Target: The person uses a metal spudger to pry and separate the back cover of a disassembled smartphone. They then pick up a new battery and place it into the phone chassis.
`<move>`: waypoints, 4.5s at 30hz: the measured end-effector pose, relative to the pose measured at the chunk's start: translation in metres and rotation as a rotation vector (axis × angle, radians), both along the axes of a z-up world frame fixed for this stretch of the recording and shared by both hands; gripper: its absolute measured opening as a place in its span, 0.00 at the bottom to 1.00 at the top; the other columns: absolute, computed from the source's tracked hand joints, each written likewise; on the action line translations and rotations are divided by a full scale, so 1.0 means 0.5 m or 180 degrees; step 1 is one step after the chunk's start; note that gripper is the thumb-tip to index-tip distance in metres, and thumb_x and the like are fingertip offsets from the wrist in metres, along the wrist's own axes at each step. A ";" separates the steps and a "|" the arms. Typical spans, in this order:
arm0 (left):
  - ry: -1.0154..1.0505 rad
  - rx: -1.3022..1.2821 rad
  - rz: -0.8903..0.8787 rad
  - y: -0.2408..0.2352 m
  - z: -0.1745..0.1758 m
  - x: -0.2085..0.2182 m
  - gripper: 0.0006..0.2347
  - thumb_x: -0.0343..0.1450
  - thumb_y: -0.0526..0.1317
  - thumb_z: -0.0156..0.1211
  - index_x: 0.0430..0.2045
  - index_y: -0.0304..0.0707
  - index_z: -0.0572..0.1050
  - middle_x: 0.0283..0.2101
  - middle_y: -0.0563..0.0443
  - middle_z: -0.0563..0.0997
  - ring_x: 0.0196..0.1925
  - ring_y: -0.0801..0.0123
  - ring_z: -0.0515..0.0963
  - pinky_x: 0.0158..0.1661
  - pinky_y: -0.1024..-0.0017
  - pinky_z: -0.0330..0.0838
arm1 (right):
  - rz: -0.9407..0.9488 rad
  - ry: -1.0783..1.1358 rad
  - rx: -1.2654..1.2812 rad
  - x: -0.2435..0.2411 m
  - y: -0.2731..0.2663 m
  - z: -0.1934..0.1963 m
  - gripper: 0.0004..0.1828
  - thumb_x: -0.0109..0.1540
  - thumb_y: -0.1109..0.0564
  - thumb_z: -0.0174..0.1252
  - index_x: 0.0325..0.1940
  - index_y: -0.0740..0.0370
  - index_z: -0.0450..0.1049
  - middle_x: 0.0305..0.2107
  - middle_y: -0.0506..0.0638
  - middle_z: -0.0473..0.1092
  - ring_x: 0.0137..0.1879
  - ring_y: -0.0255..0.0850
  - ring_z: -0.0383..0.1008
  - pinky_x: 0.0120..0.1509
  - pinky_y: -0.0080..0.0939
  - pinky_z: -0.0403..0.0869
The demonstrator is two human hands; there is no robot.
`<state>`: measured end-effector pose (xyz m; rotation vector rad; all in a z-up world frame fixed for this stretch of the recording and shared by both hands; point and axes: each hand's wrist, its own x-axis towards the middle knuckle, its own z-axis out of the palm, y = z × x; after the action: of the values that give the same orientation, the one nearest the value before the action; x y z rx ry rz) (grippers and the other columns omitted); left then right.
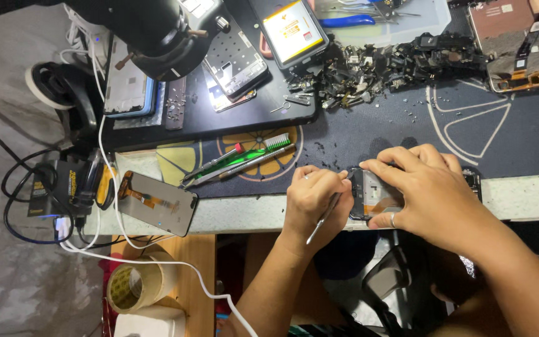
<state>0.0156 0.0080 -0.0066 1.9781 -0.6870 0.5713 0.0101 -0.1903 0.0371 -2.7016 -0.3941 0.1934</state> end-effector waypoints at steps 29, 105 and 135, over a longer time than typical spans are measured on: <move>-0.0070 0.0201 0.0031 -0.005 -0.001 -0.002 0.07 0.69 0.28 0.65 0.29 0.37 0.71 0.30 0.52 0.78 0.35 0.60 0.80 0.53 0.62 0.71 | 0.0088 -0.0120 -0.0117 -0.004 -0.003 -0.015 0.51 0.38 0.33 0.74 0.64 0.47 0.74 0.54 0.41 0.70 0.60 0.46 0.64 0.65 0.54 0.60; -0.0137 0.0411 0.0056 0.008 0.025 -0.033 0.05 0.65 0.30 0.65 0.27 0.36 0.74 0.31 0.48 0.80 0.34 0.56 0.80 0.51 0.61 0.70 | 0.0288 -0.1197 0.1485 0.057 0.080 -0.028 0.14 0.61 0.52 0.61 0.48 0.56 0.80 0.37 0.50 0.79 0.42 0.46 0.74 0.51 0.48 0.65; -0.0051 0.0566 0.0265 0.011 0.010 -0.041 0.07 0.67 0.28 0.66 0.31 0.36 0.74 0.34 0.49 0.81 0.37 0.58 0.80 0.47 0.61 0.68 | 0.0572 -0.0070 0.0038 0.014 -0.037 -0.027 0.50 0.35 0.44 0.78 0.62 0.43 0.74 0.56 0.42 0.69 0.66 0.43 0.62 0.71 0.51 0.56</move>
<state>-0.0049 0.0136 -0.0016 2.1780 -0.6881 0.5938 0.0171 -0.2087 0.0235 -2.6579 -0.6433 0.2114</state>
